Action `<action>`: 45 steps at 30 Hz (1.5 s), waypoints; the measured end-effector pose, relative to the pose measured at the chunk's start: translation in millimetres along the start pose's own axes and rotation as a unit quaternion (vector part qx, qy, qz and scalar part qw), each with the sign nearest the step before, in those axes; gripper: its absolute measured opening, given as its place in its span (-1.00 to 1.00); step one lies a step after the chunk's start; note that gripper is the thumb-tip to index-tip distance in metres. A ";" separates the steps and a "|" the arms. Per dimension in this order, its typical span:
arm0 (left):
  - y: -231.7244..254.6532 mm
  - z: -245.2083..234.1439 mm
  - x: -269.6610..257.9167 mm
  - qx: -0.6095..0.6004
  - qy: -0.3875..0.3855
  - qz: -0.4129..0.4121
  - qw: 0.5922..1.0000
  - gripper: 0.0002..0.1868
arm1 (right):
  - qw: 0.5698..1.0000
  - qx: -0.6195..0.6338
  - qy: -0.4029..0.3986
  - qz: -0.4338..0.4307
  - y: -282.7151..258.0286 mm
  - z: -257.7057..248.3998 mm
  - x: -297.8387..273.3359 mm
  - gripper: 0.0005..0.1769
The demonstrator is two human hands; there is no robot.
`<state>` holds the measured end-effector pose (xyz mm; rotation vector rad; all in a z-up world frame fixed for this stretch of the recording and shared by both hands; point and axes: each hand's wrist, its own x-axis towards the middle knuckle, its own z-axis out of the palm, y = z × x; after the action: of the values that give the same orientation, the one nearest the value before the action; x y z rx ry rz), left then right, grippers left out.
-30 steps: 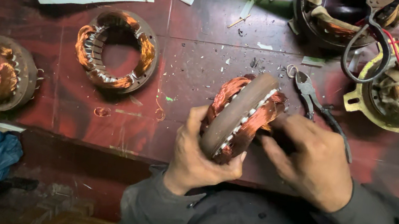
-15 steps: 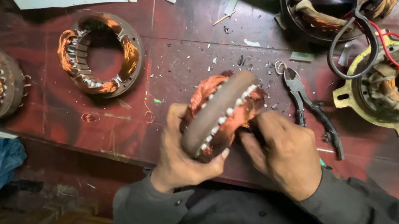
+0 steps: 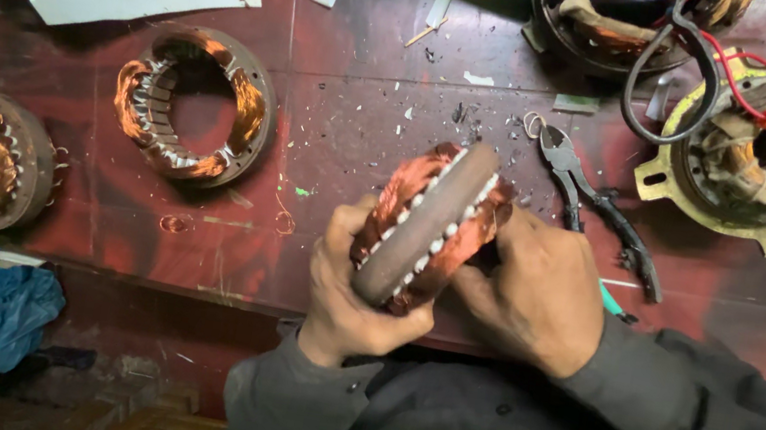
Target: The person holds a circular stator and uses hands to strip and arrange copper windings. The person repeatedly pulls and twists the copper strands, then uses pliers to cut and adjust the wires on the workbench.
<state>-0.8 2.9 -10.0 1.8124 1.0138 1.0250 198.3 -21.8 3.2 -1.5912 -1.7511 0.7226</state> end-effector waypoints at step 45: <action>-0.9 5.8 -6.5 -0.042 0.013 -0.007 0.999 -0.35 | 0.994 0.000 -0.031 0.106 1.8 1.5 -2.2 -0.69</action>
<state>1.9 -4.1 -14.5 1.7258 0.9812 1.0695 198.4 -23.7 0.6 -1.7890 -1.6407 0.8821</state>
